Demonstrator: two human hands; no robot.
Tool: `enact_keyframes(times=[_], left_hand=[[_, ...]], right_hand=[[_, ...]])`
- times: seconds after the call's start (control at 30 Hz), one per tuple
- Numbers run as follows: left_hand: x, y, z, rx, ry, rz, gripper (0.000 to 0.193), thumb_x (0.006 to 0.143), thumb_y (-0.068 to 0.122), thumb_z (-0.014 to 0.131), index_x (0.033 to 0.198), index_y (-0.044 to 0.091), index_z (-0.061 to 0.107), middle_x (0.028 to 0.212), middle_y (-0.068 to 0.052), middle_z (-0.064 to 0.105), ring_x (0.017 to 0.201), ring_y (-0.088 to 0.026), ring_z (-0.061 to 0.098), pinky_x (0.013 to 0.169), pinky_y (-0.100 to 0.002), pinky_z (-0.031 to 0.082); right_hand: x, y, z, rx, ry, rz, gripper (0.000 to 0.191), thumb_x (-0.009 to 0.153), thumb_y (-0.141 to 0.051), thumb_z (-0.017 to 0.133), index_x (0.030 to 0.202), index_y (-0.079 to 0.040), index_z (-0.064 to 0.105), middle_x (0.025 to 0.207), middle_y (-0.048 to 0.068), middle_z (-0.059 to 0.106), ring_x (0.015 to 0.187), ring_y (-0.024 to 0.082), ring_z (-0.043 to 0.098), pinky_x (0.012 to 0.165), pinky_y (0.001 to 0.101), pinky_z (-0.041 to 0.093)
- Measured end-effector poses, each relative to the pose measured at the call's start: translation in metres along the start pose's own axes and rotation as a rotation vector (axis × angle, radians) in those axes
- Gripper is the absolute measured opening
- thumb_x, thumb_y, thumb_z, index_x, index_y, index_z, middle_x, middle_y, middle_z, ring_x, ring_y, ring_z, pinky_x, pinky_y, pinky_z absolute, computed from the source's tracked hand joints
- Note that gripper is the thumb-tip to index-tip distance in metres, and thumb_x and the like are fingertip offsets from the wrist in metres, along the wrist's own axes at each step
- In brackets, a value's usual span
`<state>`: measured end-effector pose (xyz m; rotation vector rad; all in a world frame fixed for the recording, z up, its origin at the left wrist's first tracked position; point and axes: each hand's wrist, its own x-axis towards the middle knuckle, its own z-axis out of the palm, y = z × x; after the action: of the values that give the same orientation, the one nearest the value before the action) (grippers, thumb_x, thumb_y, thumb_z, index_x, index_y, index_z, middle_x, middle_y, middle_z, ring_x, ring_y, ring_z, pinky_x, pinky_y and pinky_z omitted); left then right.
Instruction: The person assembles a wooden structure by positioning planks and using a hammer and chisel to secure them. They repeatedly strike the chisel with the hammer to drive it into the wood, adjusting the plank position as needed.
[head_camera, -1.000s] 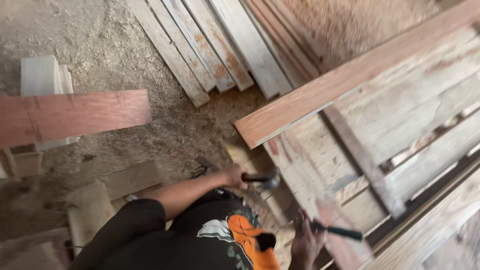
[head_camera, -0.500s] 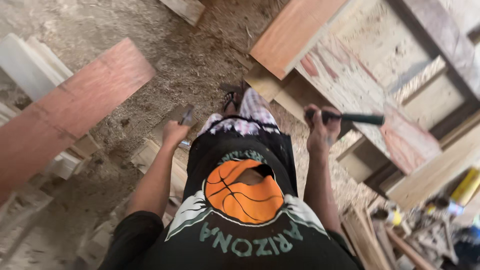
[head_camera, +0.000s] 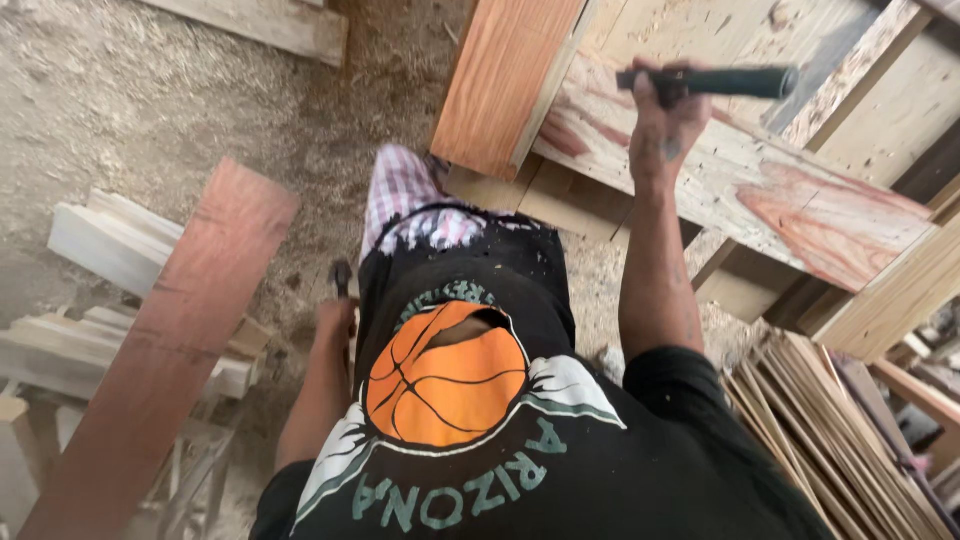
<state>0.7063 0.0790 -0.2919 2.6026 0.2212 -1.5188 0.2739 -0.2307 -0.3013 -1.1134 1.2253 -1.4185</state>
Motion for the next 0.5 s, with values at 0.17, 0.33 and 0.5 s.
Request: enact_keyframes(times=[0.17, 0.33, 0.5], left_hand=[[0.015, 0.057, 0.010, -0.029, 0.012, 0.144, 0.019, 0.080, 0.011, 0.075, 0.079, 0.002, 0.059, 0.058, -0.005, 0.052, 0.043, -0.018, 0.047, 0.040, -0.037, 0.035], [0.026, 0.117, 0.023, 0.170, -0.008, 0.340, 0.019, 0.078, 0.013, 0.078, 0.078, 0.000, 0.063, 0.062, -0.006, 0.057, 0.046, -0.017, 0.052, 0.040, -0.037, 0.037], [0.032, 0.159, 0.029, 0.251, 0.008, 0.362, 0.019, 0.076, 0.012, 0.076, 0.079, 0.000, 0.062, 0.061, -0.007, 0.056, 0.044, -0.019, 0.052, 0.038, -0.038, 0.037]], right_hand=[[0.020, 0.011, 0.009, -0.050, -0.124, 0.016, 0.019, 0.109, 0.008, 0.063, 0.124, -0.003, 0.056, 0.119, 0.018, 0.072, 0.115, 0.026, 0.074, 0.104, 0.0414, 0.062], [0.027, 0.018, 0.017, -0.339, -0.257, -0.065, 0.013, 0.112, 0.007, 0.066, 0.120, -0.003, 0.065, 0.116, 0.011, 0.071, 0.110, 0.022, 0.072, 0.099, 0.0365, 0.063], [0.025, 0.024, 0.020, -0.206, -0.249, -0.009, 0.015, 0.110, 0.010, 0.060, 0.120, 0.000, 0.065, 0.120, 0.010, 0.070, 0.115, 0.023, 0.069, 0.103, 0.0380, 0.059]])
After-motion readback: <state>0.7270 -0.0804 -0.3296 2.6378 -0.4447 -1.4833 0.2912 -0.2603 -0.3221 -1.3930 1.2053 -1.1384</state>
